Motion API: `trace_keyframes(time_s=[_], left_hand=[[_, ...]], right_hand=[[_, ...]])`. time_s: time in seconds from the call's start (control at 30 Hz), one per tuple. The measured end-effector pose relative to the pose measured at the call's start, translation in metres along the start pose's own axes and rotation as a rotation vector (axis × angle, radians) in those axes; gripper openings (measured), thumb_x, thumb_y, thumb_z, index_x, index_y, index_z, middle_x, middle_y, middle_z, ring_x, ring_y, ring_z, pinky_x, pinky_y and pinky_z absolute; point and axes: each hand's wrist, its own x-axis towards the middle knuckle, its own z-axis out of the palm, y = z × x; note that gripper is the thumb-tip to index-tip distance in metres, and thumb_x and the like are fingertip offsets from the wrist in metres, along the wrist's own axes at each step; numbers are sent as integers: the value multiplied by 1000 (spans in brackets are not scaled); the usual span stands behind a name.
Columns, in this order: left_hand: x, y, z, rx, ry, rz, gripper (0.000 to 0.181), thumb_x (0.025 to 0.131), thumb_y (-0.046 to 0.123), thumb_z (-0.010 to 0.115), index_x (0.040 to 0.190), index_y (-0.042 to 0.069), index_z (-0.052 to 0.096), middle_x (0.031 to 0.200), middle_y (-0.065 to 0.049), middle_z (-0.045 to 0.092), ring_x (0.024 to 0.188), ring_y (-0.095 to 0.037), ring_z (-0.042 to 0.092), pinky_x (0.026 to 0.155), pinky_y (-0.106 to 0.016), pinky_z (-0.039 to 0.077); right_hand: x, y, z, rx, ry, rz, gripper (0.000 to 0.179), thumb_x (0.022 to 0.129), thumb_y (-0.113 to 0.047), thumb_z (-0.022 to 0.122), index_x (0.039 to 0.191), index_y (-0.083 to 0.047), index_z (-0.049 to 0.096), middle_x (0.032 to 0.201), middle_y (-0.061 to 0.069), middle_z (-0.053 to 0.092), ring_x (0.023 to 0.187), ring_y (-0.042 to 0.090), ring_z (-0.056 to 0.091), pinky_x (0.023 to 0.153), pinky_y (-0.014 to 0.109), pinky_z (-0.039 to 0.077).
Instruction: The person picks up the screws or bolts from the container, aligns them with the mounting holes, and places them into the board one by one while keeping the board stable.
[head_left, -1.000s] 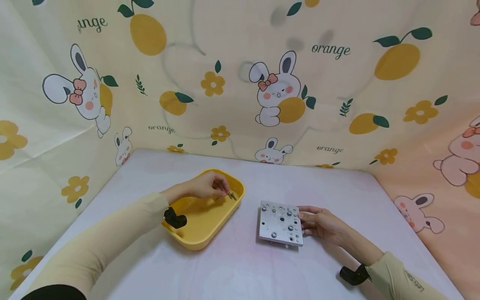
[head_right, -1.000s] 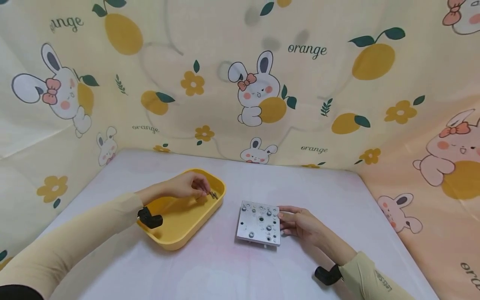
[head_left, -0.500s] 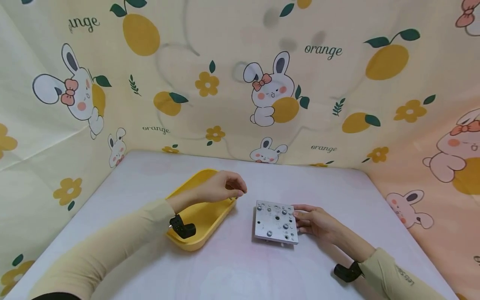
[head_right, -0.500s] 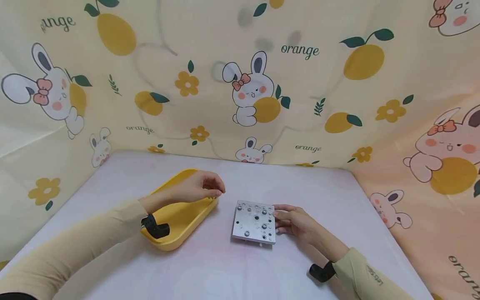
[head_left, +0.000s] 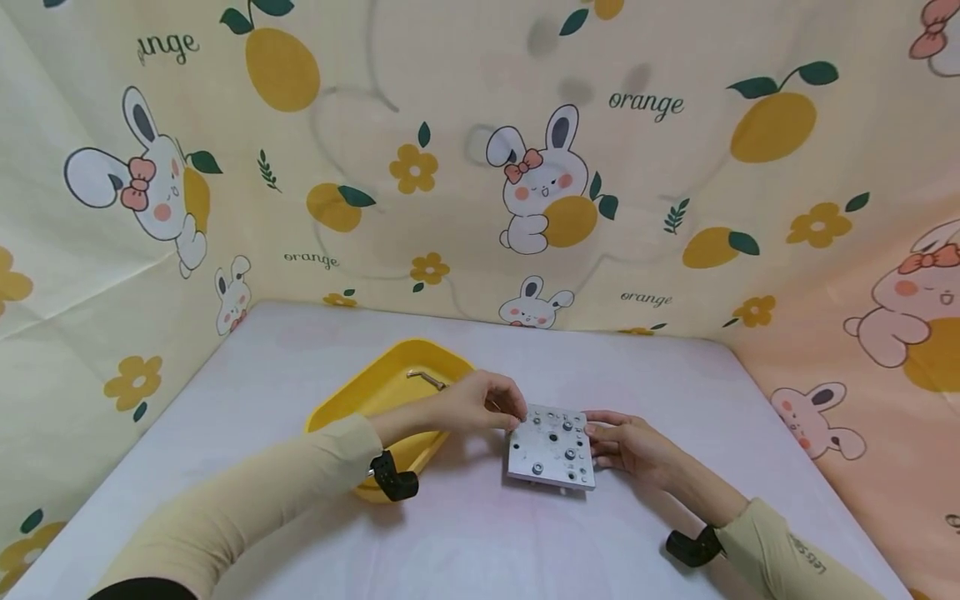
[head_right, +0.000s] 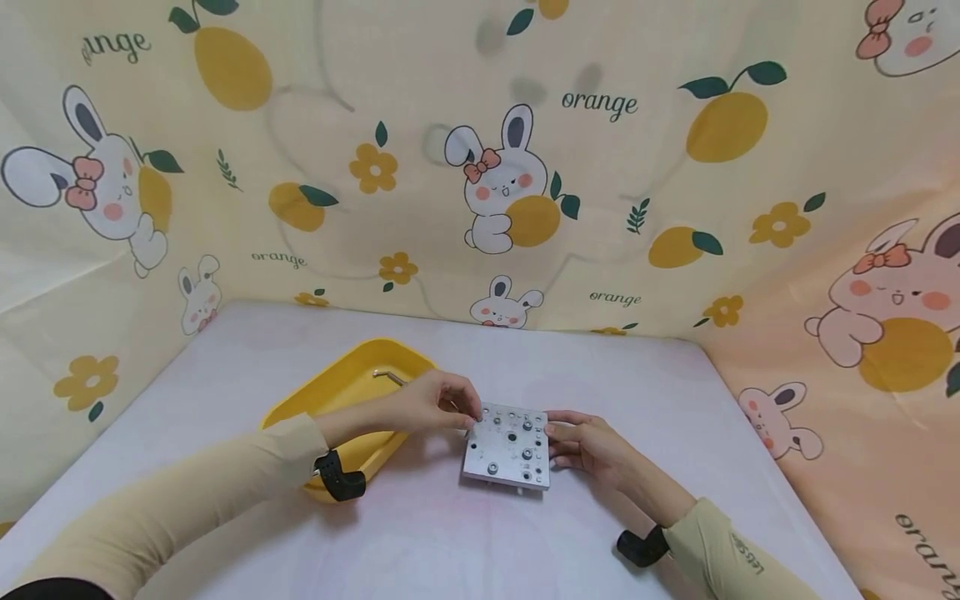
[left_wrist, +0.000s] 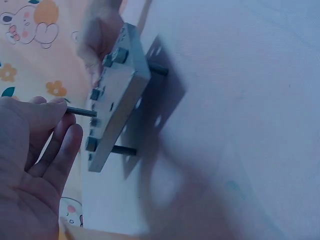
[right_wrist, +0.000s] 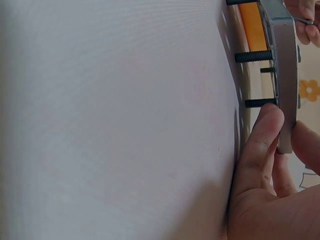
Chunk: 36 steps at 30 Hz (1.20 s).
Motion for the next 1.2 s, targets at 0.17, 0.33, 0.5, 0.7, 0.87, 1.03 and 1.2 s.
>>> trace_keyframes(time_s=[0.17, 0.33, 0.5, 0.7, 0.87, 1.03, 1.2], left_hand=[[3, -1, 6, 14, -22, -17, 14, 88, -3, 71, 98, 7, 68, 95, -2, 69, 88, -12, 65, 83, -31, 54], [3, -4, 7, 36, -32, -23, 16, 87, -4, 71, 96, 9, 68, 94, 2, 69, 88, -11, 64, 83, -30, 54], [1, -6, 9, 57, -78, -25, 16, 87, -6, 70, 96, 8, 68, 93, 0, 69, 88, -10, 64, 84, -29, 54], [3, 0, 6, 90, -147, -30, 15, 88, -7, 68, 96, 6, 68, 93, -2, 69, 88, -11, 62, 84, -30, 53], [4, 2, 7, 135, -199, -49, 16, 89, -7, 67, 95, 7, 68, 92, 3, 69, 88, -7, 62, 85, -25, 52], [4, 3, 6, 137, -211, -66, 18, 88, -10, 66, 96, 7, 69, 93, 2, 69, 89, -7, 61, 85, -25, 51], [3, 3, 5, 125, -213, -56, 16, 89, -7, 67, 96, 7, 69, 92, 1, 69, 89, -7, 62, 85, -25, 52]], right_hand=[[0, 1, 0, 5, -4, 4, 46, 96, -15, 65, 138, -3, 52, 103, 12, 70, 79, 19, 66, 69, 28, 54], [0, -1, 1, 7, -1, 2, 50, 96, -15, 65, 140, -1, 49, 103, 13, 69, 78, 19, 66, 68, 27, 54], [-2, 2, 4, 3, 0, 9, 53, 95, -16, 67, 141, -1, 48, 104, 13, 69, 79, 19, 66, 69, 27, 55], [-1, 2, 3, -12, -11, -14, 50, 95, -17, 66, 140, -1, 50, 103, 13, 70, 79, 19, 66, 68, 27, 54], [-1, 1, 2, -9, -11, -8, 49, 95, -16, 66, 139, -2, 51, 103, 13, 70, 79, 19, 67, 68, 28, 55], [-1, 0, 3, -9, -14, -4, 50, 95, -16, 67, 139, -2, 51, 105, 13, 70, 80, 19, 67, 69, 28, 55], [-1, 0, 2, -15, -18, 2, 49, 95, -17, 66, 140, -3, 51, 107, 12, 70, 81, 19, 67, 70, 28, 54]])
